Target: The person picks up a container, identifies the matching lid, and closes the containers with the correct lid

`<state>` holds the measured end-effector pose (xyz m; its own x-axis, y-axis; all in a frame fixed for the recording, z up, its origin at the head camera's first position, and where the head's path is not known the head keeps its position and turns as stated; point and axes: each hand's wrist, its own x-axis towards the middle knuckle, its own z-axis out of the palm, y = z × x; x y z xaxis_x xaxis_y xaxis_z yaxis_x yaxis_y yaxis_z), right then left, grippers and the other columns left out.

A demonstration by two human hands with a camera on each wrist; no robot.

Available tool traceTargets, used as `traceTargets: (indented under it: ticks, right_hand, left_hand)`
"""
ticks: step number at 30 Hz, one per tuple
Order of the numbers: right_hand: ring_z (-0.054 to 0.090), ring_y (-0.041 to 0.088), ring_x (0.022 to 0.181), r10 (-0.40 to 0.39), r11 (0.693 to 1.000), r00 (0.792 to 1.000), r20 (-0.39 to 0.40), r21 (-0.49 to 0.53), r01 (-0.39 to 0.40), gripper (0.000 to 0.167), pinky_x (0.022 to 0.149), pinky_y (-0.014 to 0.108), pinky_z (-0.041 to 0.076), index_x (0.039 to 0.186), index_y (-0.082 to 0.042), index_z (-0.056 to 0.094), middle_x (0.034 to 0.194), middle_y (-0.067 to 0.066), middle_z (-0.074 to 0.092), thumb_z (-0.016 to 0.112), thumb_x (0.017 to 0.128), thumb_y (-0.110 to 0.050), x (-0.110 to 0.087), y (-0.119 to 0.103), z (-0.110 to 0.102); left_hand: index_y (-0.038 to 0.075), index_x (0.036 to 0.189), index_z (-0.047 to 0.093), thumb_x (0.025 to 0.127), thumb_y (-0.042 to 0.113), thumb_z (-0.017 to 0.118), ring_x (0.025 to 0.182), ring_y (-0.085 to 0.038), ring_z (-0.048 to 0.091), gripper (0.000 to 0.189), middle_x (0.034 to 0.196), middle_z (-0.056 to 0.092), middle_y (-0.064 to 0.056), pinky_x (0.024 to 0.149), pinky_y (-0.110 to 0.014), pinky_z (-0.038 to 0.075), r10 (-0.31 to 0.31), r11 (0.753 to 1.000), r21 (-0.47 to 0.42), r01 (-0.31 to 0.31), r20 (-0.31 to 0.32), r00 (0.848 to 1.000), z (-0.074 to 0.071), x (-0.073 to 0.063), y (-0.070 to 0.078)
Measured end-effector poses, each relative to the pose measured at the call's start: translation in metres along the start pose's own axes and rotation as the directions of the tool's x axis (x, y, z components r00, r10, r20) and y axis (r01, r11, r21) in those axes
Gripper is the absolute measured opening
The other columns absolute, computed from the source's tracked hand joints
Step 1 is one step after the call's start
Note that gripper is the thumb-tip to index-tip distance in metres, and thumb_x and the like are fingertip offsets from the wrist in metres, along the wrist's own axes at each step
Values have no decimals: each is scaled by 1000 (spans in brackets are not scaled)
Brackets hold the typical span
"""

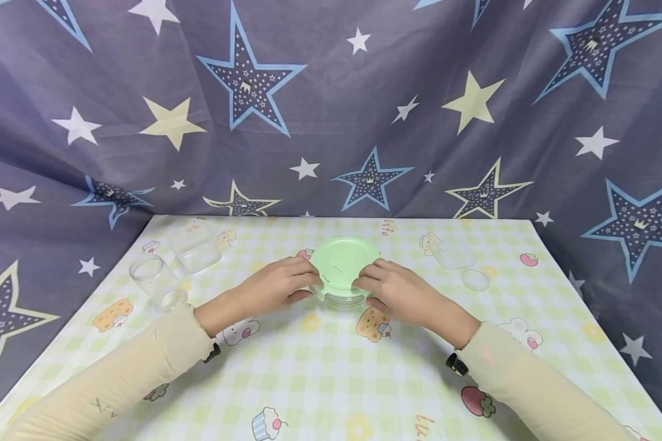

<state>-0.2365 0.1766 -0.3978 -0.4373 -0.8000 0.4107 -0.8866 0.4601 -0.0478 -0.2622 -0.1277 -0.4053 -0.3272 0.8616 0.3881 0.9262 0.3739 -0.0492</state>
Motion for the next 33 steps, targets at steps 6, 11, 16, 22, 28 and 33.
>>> traceTargets:
  ticks: [6, 11, 16, 22, 28, 33]
  right_hand:
    - [63, 19, 103, -7, 1000, 1000, 1, -5, 7, 36, 91, 34, 55, 111, -9, 73, 109, 0, 69, 86, 79, -3, -1, -2, 6]
    - [62, 19, 103, -34, 999, 999, 1, -24, 34, 38, 91, 33, 55, 112, -8, 72, 108, 1, 68, 87, 78, -2, -1, -2, 10]
    - [61, 19, 101, -68, 995, 998, 0, -71, 68, 39, 89, 32, 54, 114, -7, 70, 108, 2, 67, 87, 78, -5, -1, -2, 10]
    - [58, 19, 97, -80, 989, 997, 23, -126, 83, 40, 84, 31, 53, 115, -10, 70, 107, 1, 66, 88, 79, -8, 0, -1, 10]
    - [57, 19, 95, -96, 986, 995, 15, -139, 97, 40, 82, 31, 52, 114, -10, 70, 105, 0, 66, 87, 78, -7, 0, 0, 11]
    - [57, 20, 94, -100, 986, 995, 2, -133, 99, 40, 80, 31, 52, 114, -10, 70, 105, 1, 66, 87, 78, -6, 0, 2, 12]
  left_hand:
    - [12, 111, 72, 85, 6, 84, 113, -18, 62, 30, 116, 68, -1, 105, -24, 47, 0, 1000, -21, 0, 21, 1000, 3, 3, 5]
    - [11, 111, 72, 84, 4, 83, 112, -18, 62, 30, 115, 67, -1, 104, -24, 48, -32, 999, -30, 33, 29, 999, 6, 5, 5]
    - [12, 110, 73, 82, 4, 85, 109, -17, 61, 31, 113, 67, 1, 99, -24, 52, -76, 995, -61, 78, 35, 997, 7, 7, 5]
    - [14, 111, 73, 80, 6, 86, 109, -16, 61, 35, 113, 67, 2, 97, -25, 53, -102, 992, -67, 105, 47, 994, 8, 8, 4]
    - [15, 113, 73, 79, 7, 86, 111, -16, 61, 37, 115, 68, 2, 97, -25, 53, -97, 993, -59, 101, 68, 993, 8, 10, 4]
    - [16, 115, 73, 80, 10, 85, 112, -16, 62, 37, 117, 69, 2, 96, -25, 54, -111, 993, -37, 115, 85, 990, 6, 12, 3]
